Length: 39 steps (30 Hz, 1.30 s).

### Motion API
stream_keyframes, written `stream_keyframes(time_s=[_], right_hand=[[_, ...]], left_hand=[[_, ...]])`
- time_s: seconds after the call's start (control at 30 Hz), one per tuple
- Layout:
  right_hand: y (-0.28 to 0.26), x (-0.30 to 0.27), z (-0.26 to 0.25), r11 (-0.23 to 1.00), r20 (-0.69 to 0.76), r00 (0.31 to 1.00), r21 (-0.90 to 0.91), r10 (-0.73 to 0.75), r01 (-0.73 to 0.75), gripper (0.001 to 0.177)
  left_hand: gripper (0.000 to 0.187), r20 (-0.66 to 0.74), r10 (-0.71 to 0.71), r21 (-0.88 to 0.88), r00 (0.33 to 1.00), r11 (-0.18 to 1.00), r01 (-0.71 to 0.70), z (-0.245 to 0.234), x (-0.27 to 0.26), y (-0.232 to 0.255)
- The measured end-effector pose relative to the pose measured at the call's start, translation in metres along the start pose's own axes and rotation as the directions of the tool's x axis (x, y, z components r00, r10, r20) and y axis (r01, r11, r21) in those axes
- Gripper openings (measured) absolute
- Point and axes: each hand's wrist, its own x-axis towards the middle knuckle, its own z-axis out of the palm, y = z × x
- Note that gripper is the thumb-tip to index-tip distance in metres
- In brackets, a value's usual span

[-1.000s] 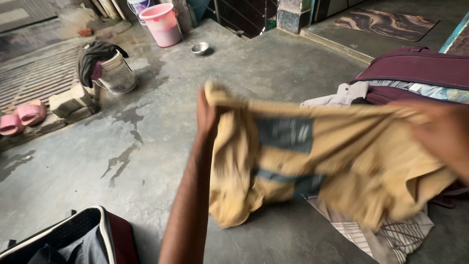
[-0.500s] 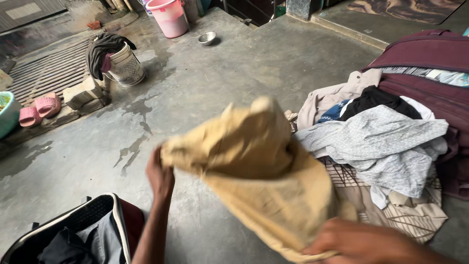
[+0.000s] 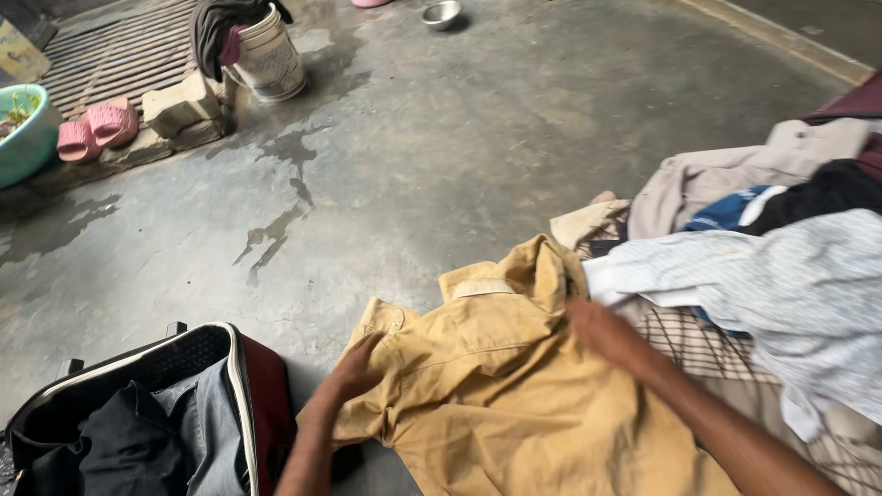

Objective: The person folds a tan shirt and a grey patterned shirt on the floor. They smooth the fabric, fold the sleeves and body, and place the folded tan shirt into an open suitcase before continuing with the grey shirt.

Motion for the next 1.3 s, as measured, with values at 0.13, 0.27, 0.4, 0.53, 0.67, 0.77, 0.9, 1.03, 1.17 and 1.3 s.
stream_keyframes(time_s=[0.13, 0.27, 0.4, 0.53, 0.67, 0.77, 0.9, 1.03, 1.17, 1.3], right_hand=[[0.004, 0.076, -0.044, 0.982, -0.270, 0.961, -0.190, -0.054, 0.002, 0.052], [-0.002, 0.133, -0.039, 0.985, -0.358, 0.922, -0.142, -0.146, 0.101, 0.065], [0.025, 0.168, -0.014, 0.999, -0.107, 0.994, -0.018, 0.033, -0.035, 0.051], [0.075, 0.179, -0.034, 0.952, -0.398, 0.894, 0.294, 0.205, -0.087, 0.041], [0.081, 0.174, -0.090, 0.698, -0.345, 0.736, 0.676, 0.582, -0.236, 0.035], [0.071, 0.173, -0.113, 0.691, -0.483, 0.651, 0.717, 0.585, -0.090, 0.046], [0.066, 0.136, -0.079, 0.988, -0.689, 0.723, 0.135, 0.041, 0.073, 0.062], [0.063, 0.061, -0.018, 0.975, -0.243, 0.957, 0.111, -0.160, 0.191, 0.063], [0.062, -0.015, 0.021, 0.902, 0.180, 0.933, -0.252, -0.313, 0.351, 0.069], [0.046, -0.057, 0.012, 0.880, 0.324, 0.938, -0.401, -0.125, 0.255, 0.072]], left_hand=[[0.065, -0.223, -0.037, -0.269, 0.974, 0.963, -0.025, 0.034, 0.052, 0.042], [0.086, 0.087, -0.206, -0.460, 0.975, 0.859, 0.223, 0.037, 0.067, 0.092], [0.038, -0.033, -0.122, -0.365, 0.992, 0.925, 0.102, 0.033, 0.088, 0.091], [0.016, -0.379, -0.144, -0.429, 0.914, 0.902, -0.036, -0.004, 0.094, 0.061], [0.018, -0.561, -0.325, -0.368, 0.762, 0.922, 0.123, -0.044, 0.110, 0.073], [0.038, -0.706, -0.211, -0.317, 0.676, 0.948, -0.035, -0.045, 0.134, 0.088], [0.082, -0.532, 0.040, -0.161, 0.846, 0.976, -0.147, 0.014, 0.138, 0.099], [0.040, 0.050, 0.541, -0.081, 0.839, 0.840, -0.537, 0.110, 0.062, 0.120], [0.058, 0.649, 0.287, -0.107, 0.705, 0.952, -0.288, 0.178, -0.008, 0.126], [0.045, 0.820, -0.572, 0.512, 0.014, 0.744, 0.430, 0.212, -0.037, 0.078]])
